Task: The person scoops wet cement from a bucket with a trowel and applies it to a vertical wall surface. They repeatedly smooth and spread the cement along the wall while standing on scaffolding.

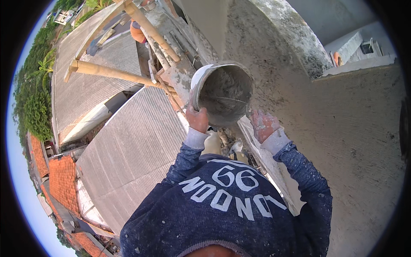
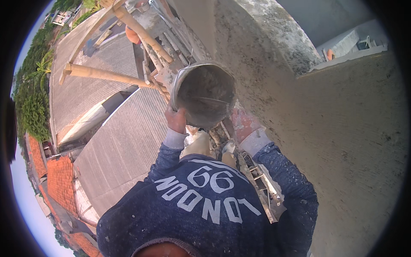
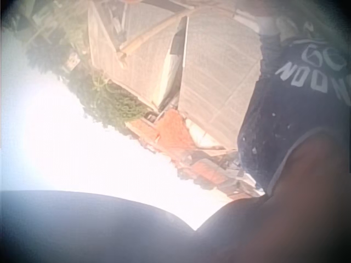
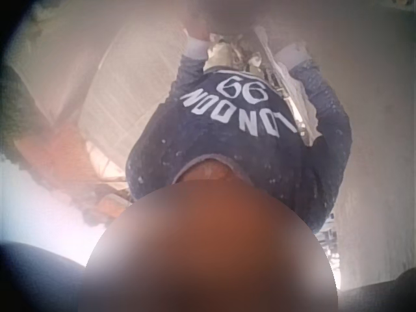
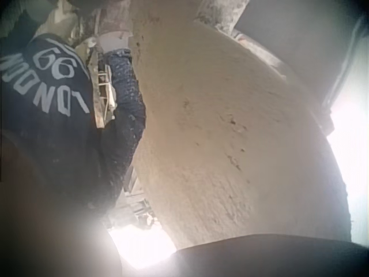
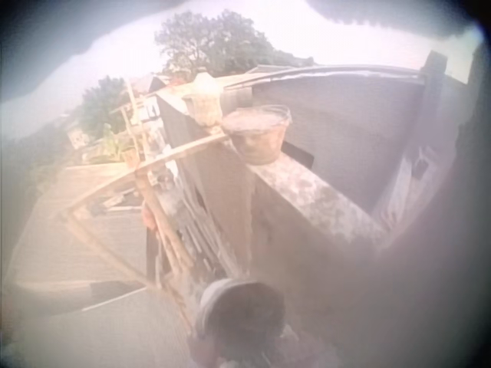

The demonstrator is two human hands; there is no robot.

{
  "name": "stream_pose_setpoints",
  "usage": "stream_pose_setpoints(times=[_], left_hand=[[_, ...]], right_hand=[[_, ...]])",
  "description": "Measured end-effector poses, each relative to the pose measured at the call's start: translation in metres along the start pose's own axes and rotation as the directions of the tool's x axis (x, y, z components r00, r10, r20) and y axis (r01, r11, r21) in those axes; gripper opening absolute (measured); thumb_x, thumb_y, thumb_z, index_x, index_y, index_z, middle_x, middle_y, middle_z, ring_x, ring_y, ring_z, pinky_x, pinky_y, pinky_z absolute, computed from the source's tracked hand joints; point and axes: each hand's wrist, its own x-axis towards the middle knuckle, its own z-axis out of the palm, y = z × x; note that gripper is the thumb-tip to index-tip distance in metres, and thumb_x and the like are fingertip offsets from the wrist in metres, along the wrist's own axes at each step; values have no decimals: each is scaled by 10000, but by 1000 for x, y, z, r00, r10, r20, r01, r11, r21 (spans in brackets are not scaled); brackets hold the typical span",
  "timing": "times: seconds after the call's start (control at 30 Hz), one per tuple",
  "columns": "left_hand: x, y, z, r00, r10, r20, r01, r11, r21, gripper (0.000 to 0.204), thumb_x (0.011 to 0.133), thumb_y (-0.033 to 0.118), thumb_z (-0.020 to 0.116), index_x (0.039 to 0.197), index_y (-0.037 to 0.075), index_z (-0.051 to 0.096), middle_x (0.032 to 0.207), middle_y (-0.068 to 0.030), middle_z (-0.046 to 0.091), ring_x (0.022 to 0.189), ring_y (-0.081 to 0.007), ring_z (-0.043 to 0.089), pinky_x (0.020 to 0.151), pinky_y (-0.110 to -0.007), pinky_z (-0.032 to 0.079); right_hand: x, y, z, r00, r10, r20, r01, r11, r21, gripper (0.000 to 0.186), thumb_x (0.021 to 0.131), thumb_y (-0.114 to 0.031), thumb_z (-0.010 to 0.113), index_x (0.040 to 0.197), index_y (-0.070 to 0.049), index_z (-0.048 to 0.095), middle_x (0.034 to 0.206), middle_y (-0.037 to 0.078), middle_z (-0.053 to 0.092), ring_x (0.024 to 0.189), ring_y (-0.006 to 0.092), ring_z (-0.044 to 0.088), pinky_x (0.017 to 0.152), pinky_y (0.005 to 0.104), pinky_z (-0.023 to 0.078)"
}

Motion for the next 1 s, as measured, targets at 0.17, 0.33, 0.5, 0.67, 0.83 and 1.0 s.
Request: stream_pose_setpoints(times=[0.17, 0.33, 0.5, 0.67, 0.83, 1.0], left_hand=[[-8, 20, -1, 992, -76, 103, 76, 997, 8, 669, 672, -80, 429, 1340, -56, 417, 1376, -192, 435, 1267, -255, 425, 1054, -317, 307], [-14, 31, -5, 984, 91, 153, -101, 993, 58, 669, 677, -76, 437, 1345, -52, 408, 1385, -173, 425, 1283, -262, 409, 1053, -312, 308], [-11, 25, -6, 993, -90, 74, 93, 995, -40, 558, 696, -41, 501, 1253, -60, 488, 1079, -114, 608, 960, -182, 577, 837, -271, 457], [-6, 20, -9, 981, -191, 31, 193, 975, -110, 524, 693, -22, 515, 1215, -70, 499, 1001, -104, 607, 873, -172, 571, 767, -275, 467], [-7, 14, -13, 955, -292, -48, 289, 955, -64, 533, 684, -17, 520, 1214, -61, 486, 949, -83, 607, 814, -155, 569, 708, -264, 470], [-16, 4, -17, 894, -443, -67, 407, 865, -294, 531, 692, -5, 513, 1219, -60, 481, 966, -89, 599, 823, -163, 563, 720, -261, 460]], right_hand=[[-6, 32, -18, 996, 35, 87, 10, 882, -471, 553, 925, -423, 461, 1273, 6, 454, 1287, 222, 507, 1175, 404, 492, 1049, 467, 330], [17, -7, -3, 847, 116, 519, -188, 978, 88, 580, 878, -438, 534, 1247, 0, 445, 1167, 276, 546, 1067, 366, 573, 953, 471, 421], [30, -43, 34, 808, 217, 548, -558, 582, 592, 611, 808, -428, 610, 1195, 25, 476, 1106, 263, 573, 1030, 373, 584, 941, 428, 437], [28, -22, 51, 953, 146, 266, -264, 833, 487, 662, 751, -450, 608, 1207, 15, 492, 1144, 254, 570, 1066, 369, 561, 921, 427, 449], [35, -19, 30, 916, 169, 364, -307, 880, 364, 733, 728, -498, 605, 1199, 57, 521, 1163, 284, 561, 1098, 397, 539, 965, 420, 423], [44, -29, 17, 913, 297, 281, -331, 940, 81, 636, 760, -481, 587, 1159, 11, 533, 1105, 258, 586, 1050, 391, 561, 906, 445, 453]])
